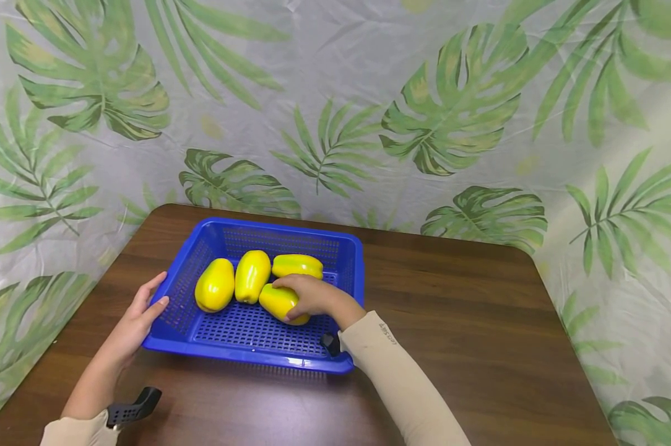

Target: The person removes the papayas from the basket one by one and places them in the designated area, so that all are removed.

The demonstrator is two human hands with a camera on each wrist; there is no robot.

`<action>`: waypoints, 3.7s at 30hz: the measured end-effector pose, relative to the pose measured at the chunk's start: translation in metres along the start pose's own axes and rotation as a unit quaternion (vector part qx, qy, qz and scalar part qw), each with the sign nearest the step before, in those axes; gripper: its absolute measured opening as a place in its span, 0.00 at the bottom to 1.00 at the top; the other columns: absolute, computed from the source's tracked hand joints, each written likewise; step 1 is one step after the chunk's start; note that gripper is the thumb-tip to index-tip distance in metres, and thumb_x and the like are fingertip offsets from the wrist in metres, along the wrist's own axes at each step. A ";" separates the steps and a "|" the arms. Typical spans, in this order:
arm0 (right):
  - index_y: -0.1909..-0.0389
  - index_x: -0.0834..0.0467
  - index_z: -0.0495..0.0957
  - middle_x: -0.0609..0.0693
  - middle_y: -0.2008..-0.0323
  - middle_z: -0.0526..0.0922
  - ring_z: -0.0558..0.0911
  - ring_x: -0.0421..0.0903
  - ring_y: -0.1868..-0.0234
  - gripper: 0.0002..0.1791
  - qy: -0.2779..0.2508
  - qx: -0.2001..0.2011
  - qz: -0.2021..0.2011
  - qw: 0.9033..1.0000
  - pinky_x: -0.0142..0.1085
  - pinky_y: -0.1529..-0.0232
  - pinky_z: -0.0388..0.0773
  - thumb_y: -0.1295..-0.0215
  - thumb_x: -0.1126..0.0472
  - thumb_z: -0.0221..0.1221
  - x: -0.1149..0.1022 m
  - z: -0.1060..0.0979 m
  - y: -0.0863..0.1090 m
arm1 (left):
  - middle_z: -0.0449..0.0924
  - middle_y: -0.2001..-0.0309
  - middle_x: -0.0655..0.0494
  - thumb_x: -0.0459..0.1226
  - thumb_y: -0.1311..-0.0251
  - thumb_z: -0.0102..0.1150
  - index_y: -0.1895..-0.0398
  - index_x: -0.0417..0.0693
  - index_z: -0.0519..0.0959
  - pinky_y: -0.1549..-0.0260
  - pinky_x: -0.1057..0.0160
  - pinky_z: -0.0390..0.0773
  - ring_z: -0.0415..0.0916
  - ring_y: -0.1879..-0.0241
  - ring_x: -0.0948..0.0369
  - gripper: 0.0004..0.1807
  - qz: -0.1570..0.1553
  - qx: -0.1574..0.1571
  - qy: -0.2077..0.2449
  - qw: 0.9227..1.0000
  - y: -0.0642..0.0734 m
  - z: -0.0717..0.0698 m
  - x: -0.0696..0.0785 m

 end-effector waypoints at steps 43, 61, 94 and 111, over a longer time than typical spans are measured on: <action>0.40 0.52 0.67 0.46 0.40 0.65 0.62 0.47 0.40 0.37 -0.064 0.205 -0.048 0.975 0.46 0.48 0.65 0.54 0.55 0.69 -0.008 -0.060 0.042 | 0.47 0.37 0.38 0.45 0.31 0.36 0.30 0.50 0.37 0.61 0.66 0.71 0.63 0.51 0.49 0.32 -0.007 0.000 0.006 1.000 0.000 -0.002 0.000; 0.39 0.53 0.66 0.47 0.39 0.65 0.63 0.49 0.41 0.38 -0.064 0.304 -0.055 0.949 0.45 0.50 0.66 0.54 0.54 0.69 0.003 -0.092 0.089 | 0.46 0.36 0.38 0.46 0.31 0.36 0.30 0.49 0.38 0.61 0.68 0.68 0.59 0.49 0.46 0.32 -0.002 0.003 -0.004 1.000 0.000 0.000 0.000; 0.41 0.68 0.64 0.62 0.42 0.65 0.66 0.57 0.47 0.34 -0.128 0.431 0.076 0.890 0.27 0.55 0.64 0.53 0.73 0.65 0.052 -0.081 0.176 | 0.45 0.36 0.39 0.46 0.31 0.36 0.30 0.51 0.36 0.61 0.67 0.69 0.60 0.48 0.47 0.33 -0.008 -0.001 0.005 1.000 -0.001 -0.001 -0.001; 0.37 0.56 0.61 0.58 0.42 0.65 0.70 0.53 0.55 0.37 -0.229 0.412 0.169 0.866 0.29 0.63 0.71 0.48 0.59 0.65 0.147 -0.020 0.182 | 0.46 0.36 0.38 0.46 0.31 0.36 0.30 0.51 0.36 0.60 0.66 0.69 0.59 0.48 0.46 0.33 -0.012 -0.002 0.007 1.000 -0.001 -0.001 -0.002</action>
Point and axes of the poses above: each hand's wrist, its own y-axis away from the middle knuckle, its own z-axis out of the palm, x = y × z, the point moved 5 cm from there along -y, towards the middle knuckle
